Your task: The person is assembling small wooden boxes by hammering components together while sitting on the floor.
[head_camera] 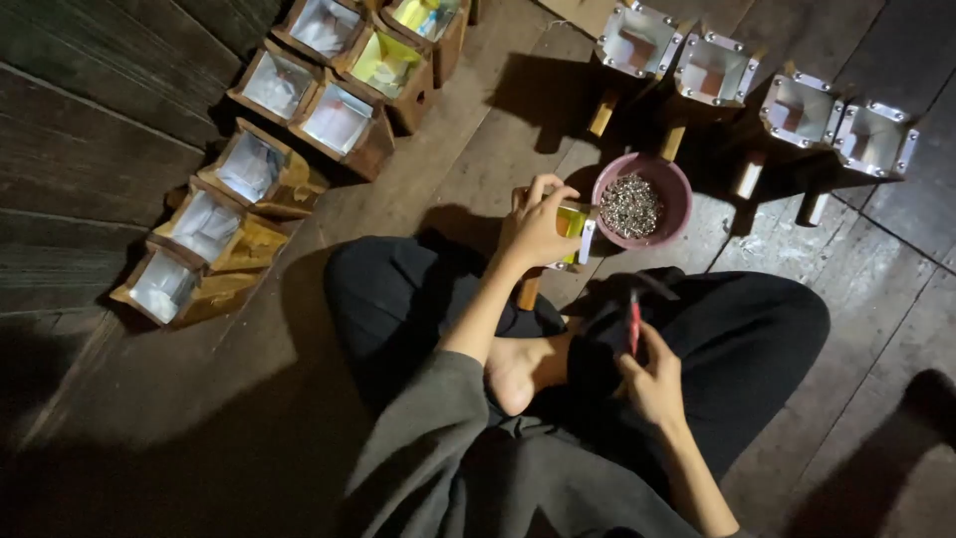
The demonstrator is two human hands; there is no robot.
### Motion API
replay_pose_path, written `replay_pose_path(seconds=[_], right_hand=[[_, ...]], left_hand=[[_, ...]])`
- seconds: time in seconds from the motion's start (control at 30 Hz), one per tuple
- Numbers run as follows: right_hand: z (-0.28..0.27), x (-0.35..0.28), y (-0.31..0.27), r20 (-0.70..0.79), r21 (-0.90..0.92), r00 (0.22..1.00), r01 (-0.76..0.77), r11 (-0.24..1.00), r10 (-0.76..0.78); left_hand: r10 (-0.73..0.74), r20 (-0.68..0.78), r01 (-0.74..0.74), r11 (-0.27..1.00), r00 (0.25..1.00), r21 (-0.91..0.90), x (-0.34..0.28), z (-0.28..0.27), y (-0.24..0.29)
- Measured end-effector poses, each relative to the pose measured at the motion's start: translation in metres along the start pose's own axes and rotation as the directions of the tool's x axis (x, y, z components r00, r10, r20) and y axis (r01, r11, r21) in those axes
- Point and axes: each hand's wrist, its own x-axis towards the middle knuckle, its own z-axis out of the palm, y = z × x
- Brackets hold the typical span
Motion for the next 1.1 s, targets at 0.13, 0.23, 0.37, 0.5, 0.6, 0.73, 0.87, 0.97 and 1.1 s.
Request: replay_pose_path(seconds=[0.13, 0.23, 0.37, 0.5, 0.6, 0.73, 0.87, 0.97, 1.1], right_hand=[[0.013, -0.037, -0.048, 0.144, -0.003, 0.988, -0.064, 0.998, 0.064], [0.02, -0.05, -0.074, 0.376, -0.006, 0.91, -0.189, 0.982, 0.177], [0.032, -0.053, -0.087, 0.621, -0.093, 0.747, -0.228, 0.969, 0.235], [0.045, -0.046, -0.06, 0.807, 0.015, 0.569, -0.288, 0.957, 0.159], [0.06, -0.038, -0.042, 0.856, -0.035, 0.478, -0.323, 0.946, 0.196], [0.067, -0.03, -0.051, 0.83, -0.03, 0.556, -0.043, 0.999, 0.049], [0.067, -0.024, -0.105, 0.764, -0.546, 0.64, 0.573, 0.611, 0.083], [0.065, -0.018, -0.109, 0.764, -0.628, 0.645, 0.733, 0.262, 0.027], [0.072, -0.008, -0.075, 0.778, -0.597, 0.629, 0.741, 0.308, -0.007]], left_hand=[[0.0, -0.149, -0.004, 1.0, 0.989, -0.028, 0.003, 0.008, -0.003], [-0.091, -0.152, 0.095, 0.995, 0.984, 0.017, 0.029, 0.018, -0.016], [0.036, 0.1, -0.041, 0.998, 0.994, 0.054, 0.057, 0.006, -0.007], [0.091, 0.313, -0.149, 0.975, 0.945, 0.167, 0.064, -0.002, 0.007], [0.157, 0.357, -0.192, 0.979, 0.921, 0.064, 0.057, 0.011, 0.016], [0.164, 0.293, -0.268, 0.893, 0.942, 0.361, 0.04, 0.061, 0.002], [0.342, 0.32, -0.438, 0.846, 0.883, 0.304, 0.017, 0.095, 0.003], [0.494, 0.163, -0.519, 0.83, 0.854, 0.206, -0.016, 0.08, 0.015], [0.404, -0.424, -0.435, 0.9, 0.81, 0.026, -0.053, 0.043, -0.013]])
